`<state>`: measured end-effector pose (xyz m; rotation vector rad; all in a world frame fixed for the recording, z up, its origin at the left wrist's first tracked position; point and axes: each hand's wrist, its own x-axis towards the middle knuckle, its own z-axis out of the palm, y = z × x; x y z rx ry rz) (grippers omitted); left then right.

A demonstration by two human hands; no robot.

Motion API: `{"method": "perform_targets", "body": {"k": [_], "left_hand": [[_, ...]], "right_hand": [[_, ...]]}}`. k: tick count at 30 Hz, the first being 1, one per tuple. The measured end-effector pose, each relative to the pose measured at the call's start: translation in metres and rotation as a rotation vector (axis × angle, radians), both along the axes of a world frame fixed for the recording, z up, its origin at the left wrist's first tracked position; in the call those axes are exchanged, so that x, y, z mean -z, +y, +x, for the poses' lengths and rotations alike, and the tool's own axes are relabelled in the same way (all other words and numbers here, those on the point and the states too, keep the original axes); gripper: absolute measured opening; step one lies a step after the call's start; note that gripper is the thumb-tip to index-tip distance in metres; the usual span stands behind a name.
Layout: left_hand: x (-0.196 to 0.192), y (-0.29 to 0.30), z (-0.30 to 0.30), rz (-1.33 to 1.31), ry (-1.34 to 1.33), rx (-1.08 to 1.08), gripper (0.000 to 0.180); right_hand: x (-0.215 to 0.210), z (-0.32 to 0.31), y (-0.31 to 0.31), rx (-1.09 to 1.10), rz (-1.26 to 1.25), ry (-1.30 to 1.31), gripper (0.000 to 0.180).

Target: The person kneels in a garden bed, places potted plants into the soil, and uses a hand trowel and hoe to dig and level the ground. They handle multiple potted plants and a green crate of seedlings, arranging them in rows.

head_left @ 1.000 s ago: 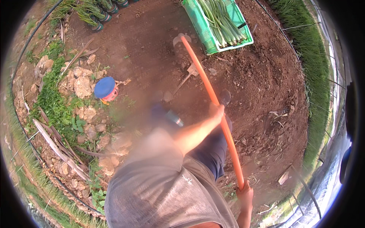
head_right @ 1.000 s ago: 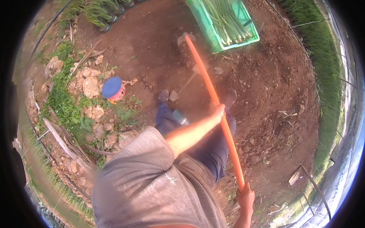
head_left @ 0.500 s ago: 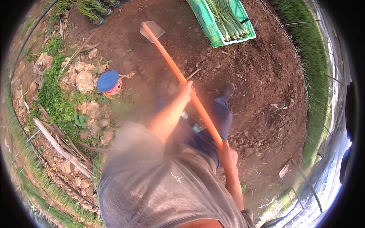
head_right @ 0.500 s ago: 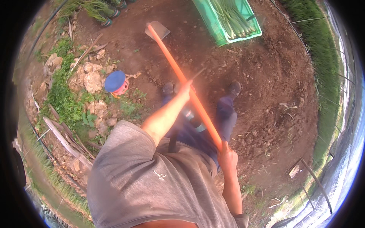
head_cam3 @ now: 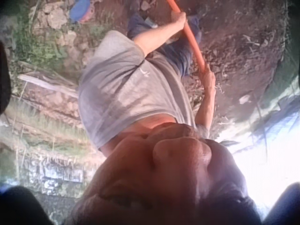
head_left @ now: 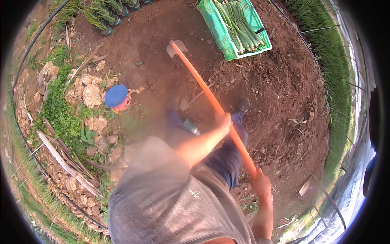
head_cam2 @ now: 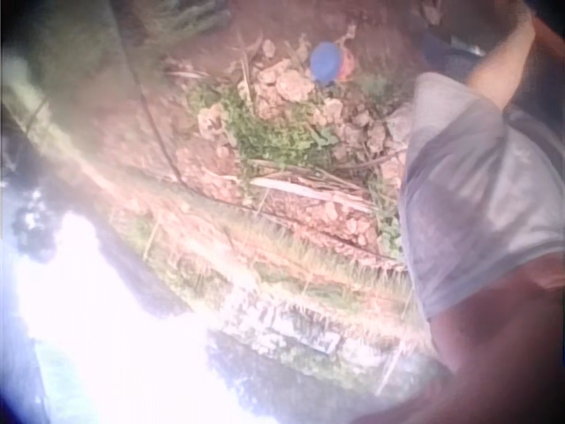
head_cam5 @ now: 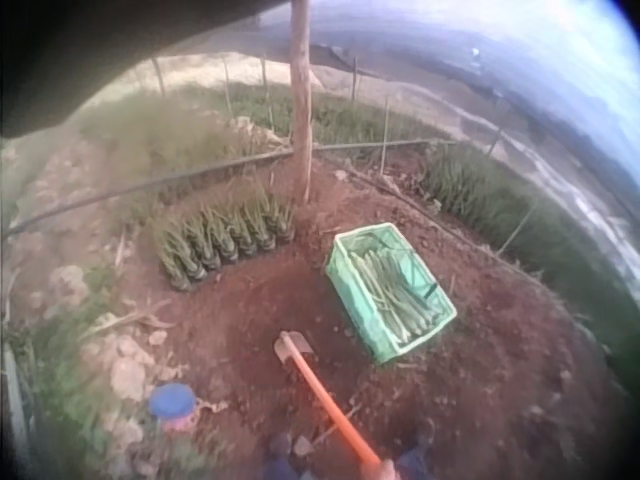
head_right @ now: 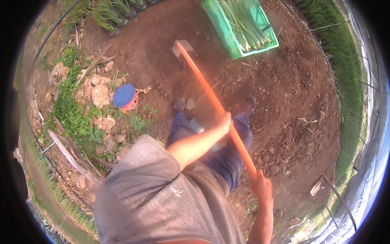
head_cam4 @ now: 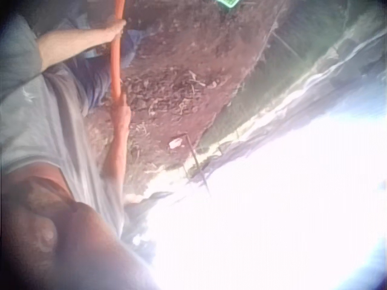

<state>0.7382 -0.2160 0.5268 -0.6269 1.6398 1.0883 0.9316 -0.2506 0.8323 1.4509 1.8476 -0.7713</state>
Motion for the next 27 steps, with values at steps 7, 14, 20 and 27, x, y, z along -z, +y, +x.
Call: {"method": "perform_targets", "body": {"k": [7, 14, 20, 27], "left_hand": [[-0.104, -0.030, 0.133, 0.060, -0.382, 0.159, 0.019], [-0.057, -0.041, 0.035, 0.201, -0.290, -0.018, 0.012], [0.066, -0.073, -0.131, 0.149, -0.096, -0.254, 0.013], [0.072, -0.141, -0.226, -0.015, 0.091, -0.294, 0.011]], "right_hand": [[-0.075, 0.128, -0.061, 0.062, 0.093, -0.286, 0.029], [-0.017, 0.067, -0.054, -0.057, 0.154, 0.011, 0.033], [0.063, -0.093, -0.029, -0.154, 0.026, 0.242, 0.038], [0.090, -0.177, -0.043, -0.389, -0.114, 0.275, 0.044]]}}
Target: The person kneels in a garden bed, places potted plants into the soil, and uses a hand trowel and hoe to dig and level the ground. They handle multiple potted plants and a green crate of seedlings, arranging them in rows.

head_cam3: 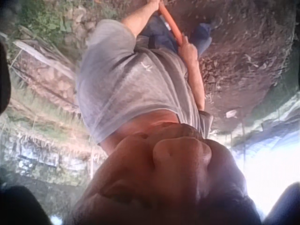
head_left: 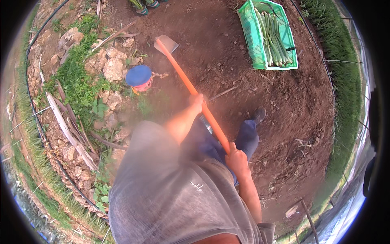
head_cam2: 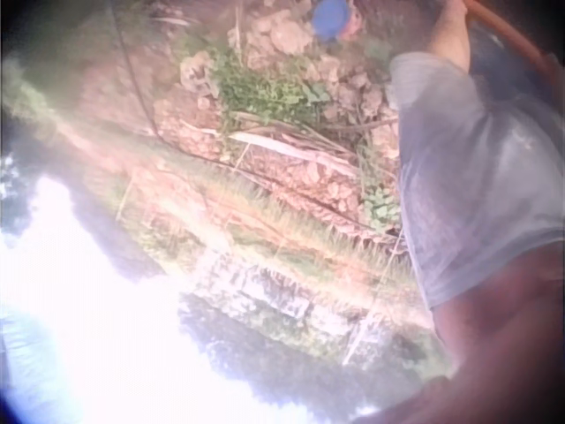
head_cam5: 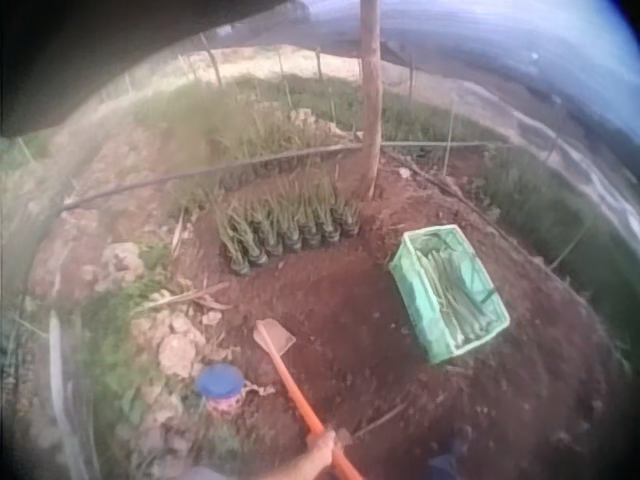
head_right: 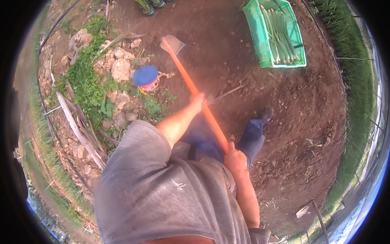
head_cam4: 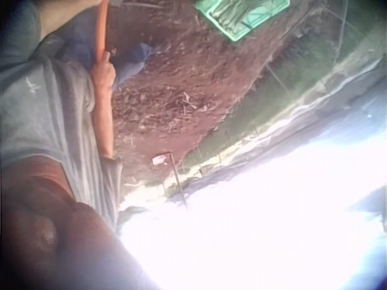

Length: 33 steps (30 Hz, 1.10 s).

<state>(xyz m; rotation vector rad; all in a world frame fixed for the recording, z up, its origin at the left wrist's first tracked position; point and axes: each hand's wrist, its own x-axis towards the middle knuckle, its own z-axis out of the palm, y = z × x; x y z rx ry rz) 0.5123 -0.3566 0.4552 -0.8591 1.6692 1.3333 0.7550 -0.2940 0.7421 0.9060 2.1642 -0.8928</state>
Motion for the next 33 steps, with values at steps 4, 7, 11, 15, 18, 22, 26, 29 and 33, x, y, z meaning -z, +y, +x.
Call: {"method": "perform_targets", "body": {"k": [4, 7, 11, 15, 18, 22, 26, 29, 33], "left_hand": [[-0.029, -0.010, 0.053, -0.075, -0.079, -0.002, 0.014], [-0.051, 0.000, 0.104, -0.067, -0.143, 0.016, 0.014], [-0.090, 0.023, 0.164, -0.001, -0.086, -0.027, 0.008], [-0.095, 0.032, 0.197, 0.129, -0.503, -0.021, 0.018], [-0.070, 0.032, 0.202, 0.078, -0.469, -0.152, 0.023], [-0.045, 0.014, 0.173, -0.042, -0.368, -0.106, 0.019], [-0.042, -0.012, 0.078, -0.176, -0.028, -0.053, 0.011], [-0.040, -0.012, 0.044, -0.143, 0.051, -0.075, 0.016], [-0.044, 0.010, 0.098, -0.197, -0.104, -0.041, 0.014]], "right_hand": [[-0.013, 0.041, -0.015, 0.017, -0.054, -0.147, 0.039], [-0.034, 0.078, -0.010, 0.052, -0.049, -0.232, 0.035], [-0.076, 0.122, 0.017, 0.083, 0.001, -0.292, 0.034], [-0.115, 0.157, 0.036, 0.030, 0.124, -0.280, 0.034], [-0.110, 0.170, 0.046, -0.013, 0.147, -0.285, 0.037], [-0.080, 0.152, 0.036, -0.028, 0.086, -0.258, 0.043], [-0.034, 0.092, 0.016, -0.053, -0.028, -0.161, 0.041], [-0.013, 0.069, 0.018, -0.072, -0.031, -0.014, 0.037], [-0.034, 0.100, 0.048, -0.056, -0.056, -0.272, 0.029]]}}
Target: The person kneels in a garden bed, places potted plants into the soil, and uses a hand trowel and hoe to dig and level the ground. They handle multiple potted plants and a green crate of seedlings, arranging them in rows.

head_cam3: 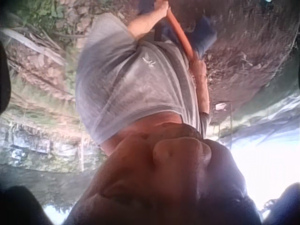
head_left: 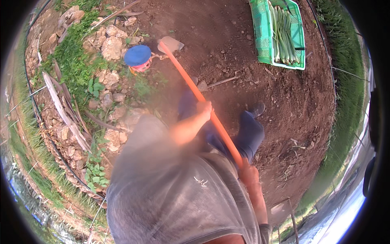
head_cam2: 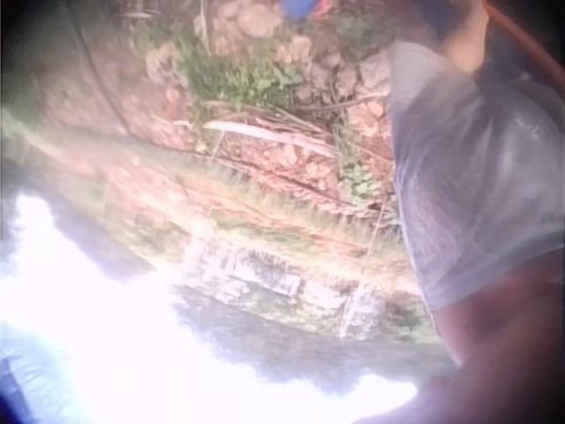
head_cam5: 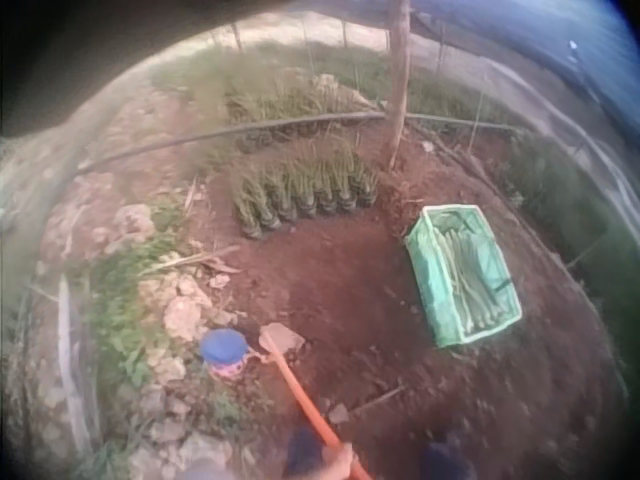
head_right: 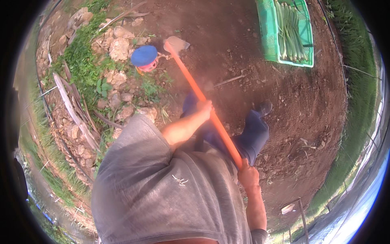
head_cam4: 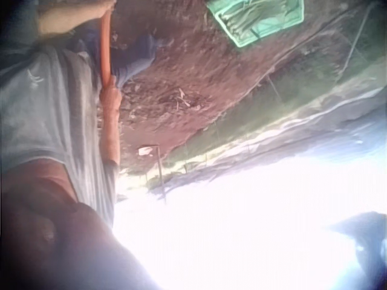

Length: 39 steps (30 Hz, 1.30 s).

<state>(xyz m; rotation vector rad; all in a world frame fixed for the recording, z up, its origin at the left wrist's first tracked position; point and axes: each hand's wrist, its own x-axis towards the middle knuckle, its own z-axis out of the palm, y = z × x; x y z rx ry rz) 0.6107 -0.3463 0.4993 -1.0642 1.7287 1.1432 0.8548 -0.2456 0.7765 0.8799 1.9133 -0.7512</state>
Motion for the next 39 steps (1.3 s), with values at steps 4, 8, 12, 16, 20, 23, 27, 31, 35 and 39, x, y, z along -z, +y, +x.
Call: {"method": "perform_targets", "body": {"k": [4, 8, 12, 16, 20, 23, 27, 31, 35, 39], "left_hand": [[-0.014, 0.025, 0.075, 0.088, -0.104, -0.218, 0.006], [-0.016, 0.057, 0.093, 0.096, -0.142, -0.242, 0.007], [0.001, 0.097, 0.072, 0.065, -0.143, -0.196, 0.006], [0.016, 0.122, 0.068, 0.045, -0.139, -0.151, 0.005], [0.024, 0.138, 0.066, 0.110, -0.143, -0.250, 0.012], [0.025, 0.160, 0.057, 0.057, -0.060, -0.273, 0.009], [0.022, 0.193, 0.047, 0.032, 0.026, -0.348, 0.005], [0.026, 0.211, 0.037, 0.124, 0.186, -0.417, 0.018], [0.048, 0.212, 0.023, 0.102, 0.156, -0.512, 0.011], [0.069, 0.208, 0.016, 0.093, 0.198, -0.495, 0.009]], "right_hand": [[-0.039, 0.040, 0.056, -0.059, 0.064, 0.005, 0.026], [-0.058, 0.050, 0.110, -0.103, 0.058, 0.060, 0.026], [-0.040, 0.048, 0.164, -0.177, 0.064, 0.228, 0.027], [-0.026, 0.046, 0.210, -0.231, -0.034, 0.177, 0.031], [-0.024, 0.035, 0.244, -0.300, -0.094, 0.124, 0.034], [-0.018, 0.014, 0.270, -0.329, -0.089, 0.080, 0.035], [-0.015, -0.023, 0.311, -0.407, -0.093, 0.019, 0.035], [-0.018, -0.057, 0.330, -0.525, -0.040, 0.025, 0.038], [-0.013, -0.077, 0.346, -0.550, -0.114, 0.004, 0.044], [0.000, -0.069, 0.358, -0.546, -0.169, 0.014, 0.042]]}}
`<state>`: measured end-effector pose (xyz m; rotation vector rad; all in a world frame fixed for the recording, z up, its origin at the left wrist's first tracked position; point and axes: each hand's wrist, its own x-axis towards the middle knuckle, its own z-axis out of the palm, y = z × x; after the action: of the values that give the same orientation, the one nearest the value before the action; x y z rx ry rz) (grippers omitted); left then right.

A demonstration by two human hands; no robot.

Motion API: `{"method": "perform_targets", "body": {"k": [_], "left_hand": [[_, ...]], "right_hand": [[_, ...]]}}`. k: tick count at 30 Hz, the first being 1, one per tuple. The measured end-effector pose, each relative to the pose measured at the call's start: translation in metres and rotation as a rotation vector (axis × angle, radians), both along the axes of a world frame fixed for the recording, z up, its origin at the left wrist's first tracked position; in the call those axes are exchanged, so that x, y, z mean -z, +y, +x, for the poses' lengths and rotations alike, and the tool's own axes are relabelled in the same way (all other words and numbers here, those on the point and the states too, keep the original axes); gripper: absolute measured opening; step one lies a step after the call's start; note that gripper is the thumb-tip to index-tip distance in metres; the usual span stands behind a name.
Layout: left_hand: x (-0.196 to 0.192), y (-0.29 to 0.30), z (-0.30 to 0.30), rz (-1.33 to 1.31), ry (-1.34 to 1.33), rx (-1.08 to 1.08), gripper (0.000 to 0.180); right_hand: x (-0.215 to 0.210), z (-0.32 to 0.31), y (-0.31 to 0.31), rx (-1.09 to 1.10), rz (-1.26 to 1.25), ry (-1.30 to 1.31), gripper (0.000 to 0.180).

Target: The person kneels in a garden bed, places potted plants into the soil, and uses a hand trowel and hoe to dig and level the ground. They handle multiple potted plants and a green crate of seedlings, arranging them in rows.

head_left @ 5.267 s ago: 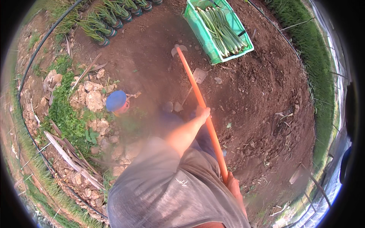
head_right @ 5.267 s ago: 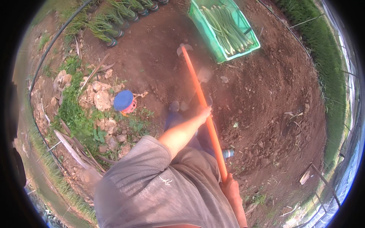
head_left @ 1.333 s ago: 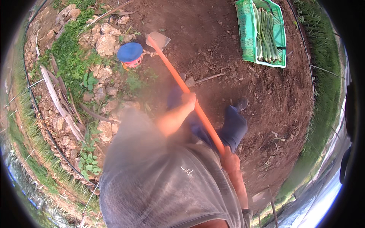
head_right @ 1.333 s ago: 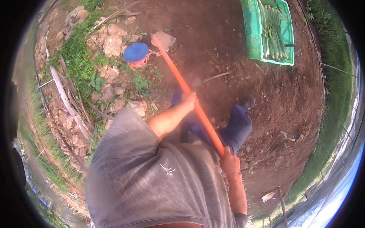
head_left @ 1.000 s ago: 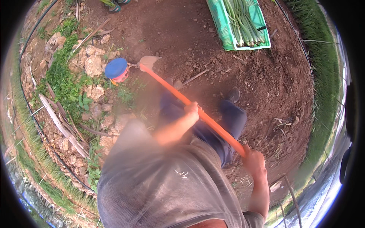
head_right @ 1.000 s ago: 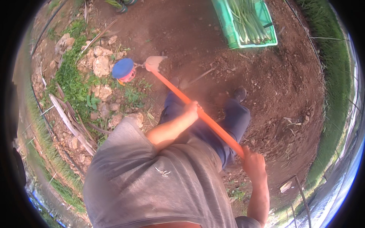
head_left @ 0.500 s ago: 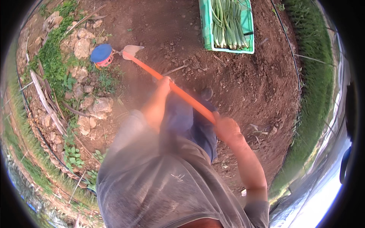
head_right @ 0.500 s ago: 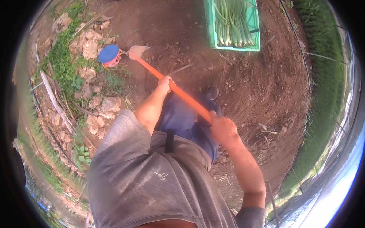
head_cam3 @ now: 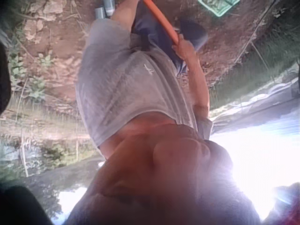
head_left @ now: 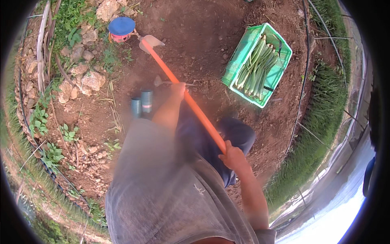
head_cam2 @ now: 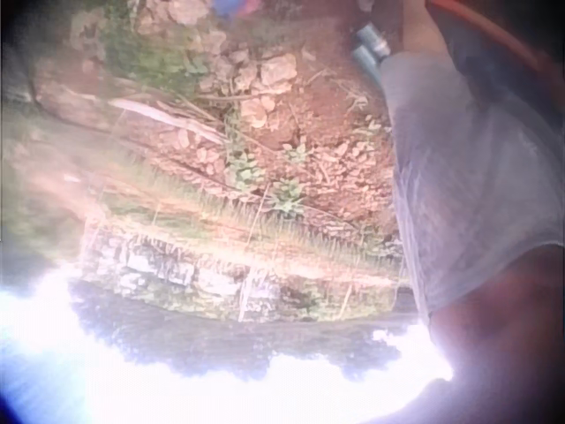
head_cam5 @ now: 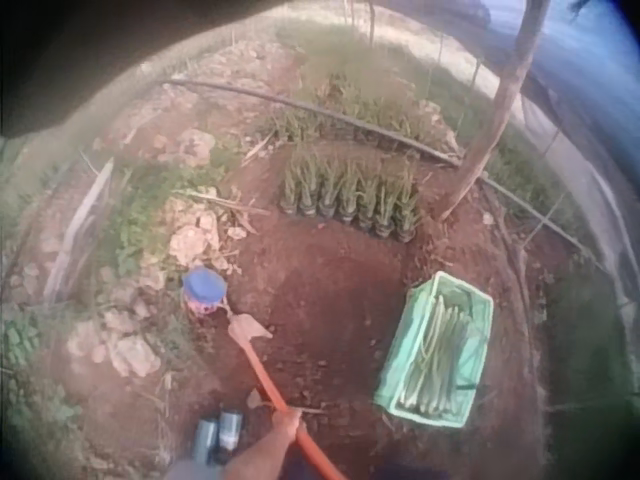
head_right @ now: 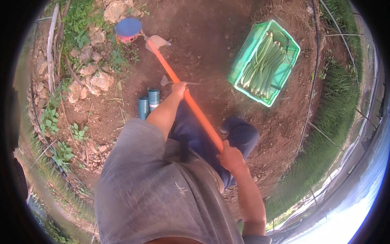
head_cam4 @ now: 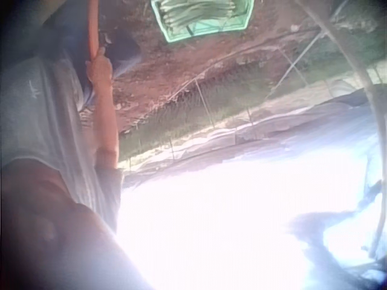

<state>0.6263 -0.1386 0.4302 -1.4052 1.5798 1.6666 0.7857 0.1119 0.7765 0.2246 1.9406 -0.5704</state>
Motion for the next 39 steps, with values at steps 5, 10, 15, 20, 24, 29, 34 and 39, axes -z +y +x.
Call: {"method": "perform_targets", "body": {"k": [5, 10, 15, 20, 24, 29, 34, 39], "left_hand": [[-0.002, 0.028, 0.027, -0.122, 0.047, -0.038, 0.007], [-0.015, 0.140, 0.079, -0.167, -0.084, -0.110, 0.013], [-0.046, 0.272, 0.127, -0.268, -0.046, 0.094, 0.021], [-0.123, 0.386, 0.196, -0.006, -0.279, 0.016, 0.043], [-0.143, 0.394, 0.226, -0.004, -0.211, -0.152, 0.042], [-0.062, 0.275, 0.139, 0.058, 0.155, -0.250, 0.030], [-0.010, 0.154, 0.014, -0.206, 0.098, 0.047, 0.038], [-0.036, 0.156, 0.013, -0.234, -0.054, 0.067, 0.043]], "right_hand": [[0.020, 0.024, 0.037, -0.050, 0.014, -0.021, 0.042], [0.016, 0.056, 0.155, -0.137, 0.016, -0.040, 0.035], [-0.006, 0.103, 0.275, 0.001, 0.024, -0.107, 0.037], [-0.090, 0.155, 0.356, 0.000, 0.306, -0.220, 0.053], [-0.067, 0.189, 0.357, -0.131, 0.376, -0.275, 0.052], [0.038, 0.136, 0.275, -0.167, 0.151, 0.125, 0.044], [0.136, -0.010, 0.123, -0.125, -0.081, 0.250, 0.039], [0.120, -0.012, 0.105, -0.123, 0.025, 0.148, 0.037]]}}
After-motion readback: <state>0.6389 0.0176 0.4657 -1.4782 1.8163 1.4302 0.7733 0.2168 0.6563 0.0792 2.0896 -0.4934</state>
